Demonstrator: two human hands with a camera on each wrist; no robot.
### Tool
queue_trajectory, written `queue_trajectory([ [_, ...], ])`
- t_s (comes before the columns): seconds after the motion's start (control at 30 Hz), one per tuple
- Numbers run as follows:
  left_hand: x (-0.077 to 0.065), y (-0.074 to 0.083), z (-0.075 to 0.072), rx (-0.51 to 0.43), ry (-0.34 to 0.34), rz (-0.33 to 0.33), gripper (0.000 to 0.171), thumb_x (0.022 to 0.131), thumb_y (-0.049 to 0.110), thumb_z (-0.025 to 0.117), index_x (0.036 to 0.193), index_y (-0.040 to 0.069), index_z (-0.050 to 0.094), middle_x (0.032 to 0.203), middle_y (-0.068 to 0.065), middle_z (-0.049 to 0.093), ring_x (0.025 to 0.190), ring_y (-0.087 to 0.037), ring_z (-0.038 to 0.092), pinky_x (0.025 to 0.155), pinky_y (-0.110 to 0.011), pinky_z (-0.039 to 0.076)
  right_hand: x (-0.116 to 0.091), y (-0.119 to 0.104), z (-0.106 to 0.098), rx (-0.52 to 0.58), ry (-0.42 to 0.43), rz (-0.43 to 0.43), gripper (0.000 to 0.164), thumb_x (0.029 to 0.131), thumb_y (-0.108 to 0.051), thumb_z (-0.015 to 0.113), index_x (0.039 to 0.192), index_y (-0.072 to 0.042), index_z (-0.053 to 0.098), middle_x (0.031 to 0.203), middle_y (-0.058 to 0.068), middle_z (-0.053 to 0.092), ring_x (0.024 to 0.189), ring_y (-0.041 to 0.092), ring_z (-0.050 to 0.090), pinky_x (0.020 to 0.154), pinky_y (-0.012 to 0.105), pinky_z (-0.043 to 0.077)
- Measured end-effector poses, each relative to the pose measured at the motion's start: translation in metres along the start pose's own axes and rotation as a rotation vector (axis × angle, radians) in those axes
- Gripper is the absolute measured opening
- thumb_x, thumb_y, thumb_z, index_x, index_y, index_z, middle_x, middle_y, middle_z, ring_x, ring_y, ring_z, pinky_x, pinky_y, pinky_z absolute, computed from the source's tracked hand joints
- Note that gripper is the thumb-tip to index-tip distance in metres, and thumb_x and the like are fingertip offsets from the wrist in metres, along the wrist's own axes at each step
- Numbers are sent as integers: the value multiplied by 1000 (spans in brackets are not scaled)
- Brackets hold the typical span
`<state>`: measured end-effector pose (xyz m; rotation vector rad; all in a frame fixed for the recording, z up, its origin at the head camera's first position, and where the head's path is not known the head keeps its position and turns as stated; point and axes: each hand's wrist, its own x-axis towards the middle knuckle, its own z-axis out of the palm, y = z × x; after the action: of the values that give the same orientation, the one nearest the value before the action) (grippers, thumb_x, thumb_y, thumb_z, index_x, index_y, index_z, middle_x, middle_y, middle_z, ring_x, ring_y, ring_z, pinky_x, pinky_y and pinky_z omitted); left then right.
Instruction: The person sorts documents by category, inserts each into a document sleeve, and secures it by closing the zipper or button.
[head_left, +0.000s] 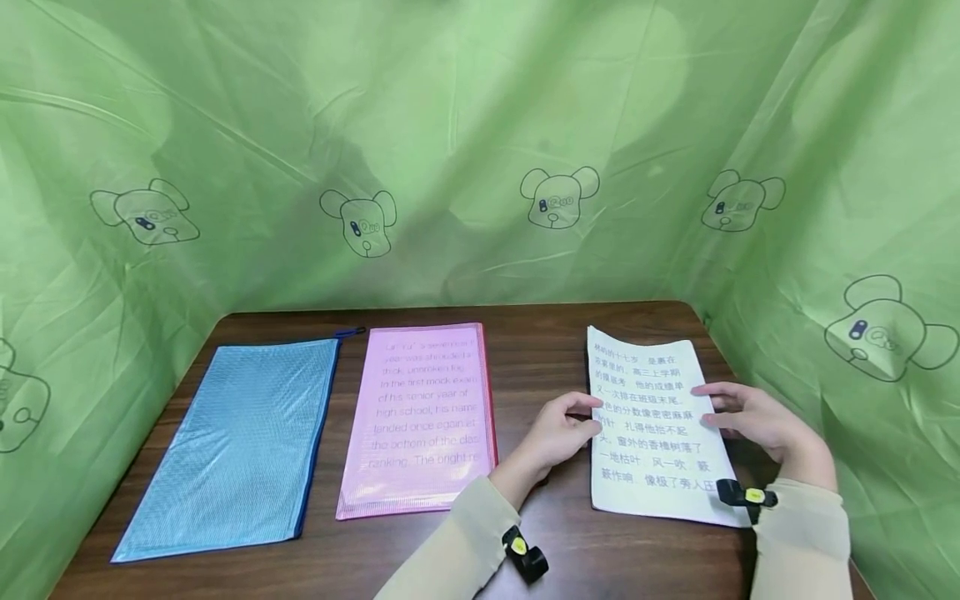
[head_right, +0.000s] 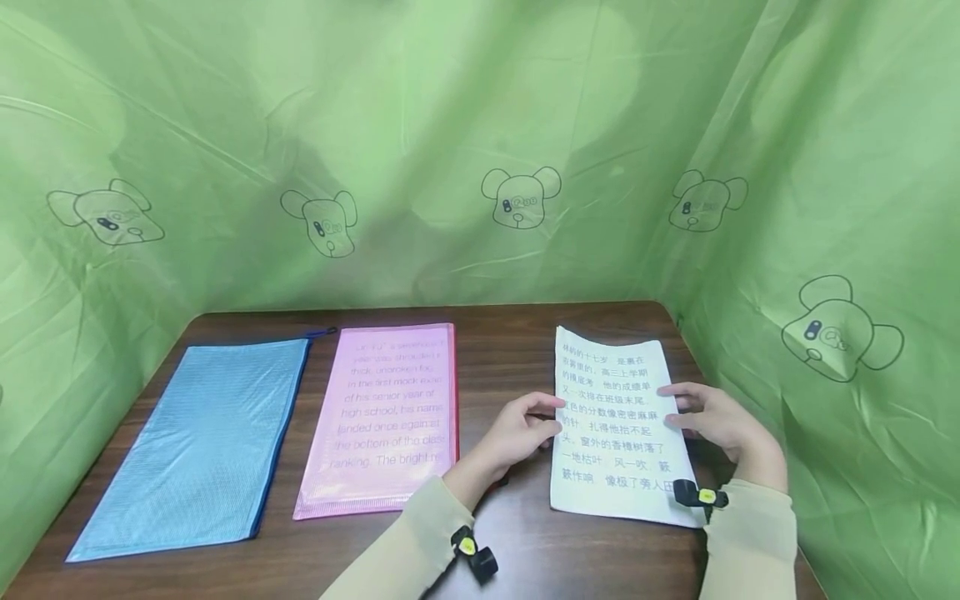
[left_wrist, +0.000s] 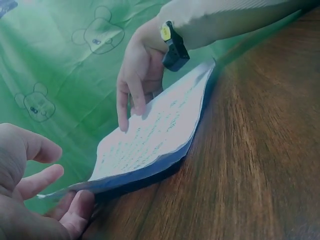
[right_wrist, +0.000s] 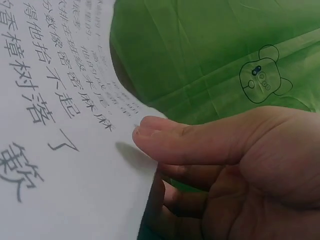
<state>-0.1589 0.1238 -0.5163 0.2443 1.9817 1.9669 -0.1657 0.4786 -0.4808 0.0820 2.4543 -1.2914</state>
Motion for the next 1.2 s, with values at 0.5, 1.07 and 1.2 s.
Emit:
queue_trajectory([
  [0.5,5,-4,-4,32,73,14,29,99,1,69,124,11,79,118,-9,72,67,-10,58,59,-22,46,4,-9,1,59,113,-105,51,105,-6,71,152,4,53,127,19,70,97,15,73,79,35,62],
  [1.07,7,2,-11,188,187,203,24,102,9,71,123,18,80,91,7,65,66,-2,57,55,-20,45,1,-28,3,341,115,-311,34,104,1,70,137,-8,67,112,-5,78,93,12,77,78,27,63],
  [1.2,8,0,-13,241,236,208,23,102,12,72,123,20,77,103,3,67,79,-3,61,69,-23,52,1,-31,4,443,105,-377,35,103,9,68,134,-8,70,112,-3,78,92,12,77,75,28,63],
])
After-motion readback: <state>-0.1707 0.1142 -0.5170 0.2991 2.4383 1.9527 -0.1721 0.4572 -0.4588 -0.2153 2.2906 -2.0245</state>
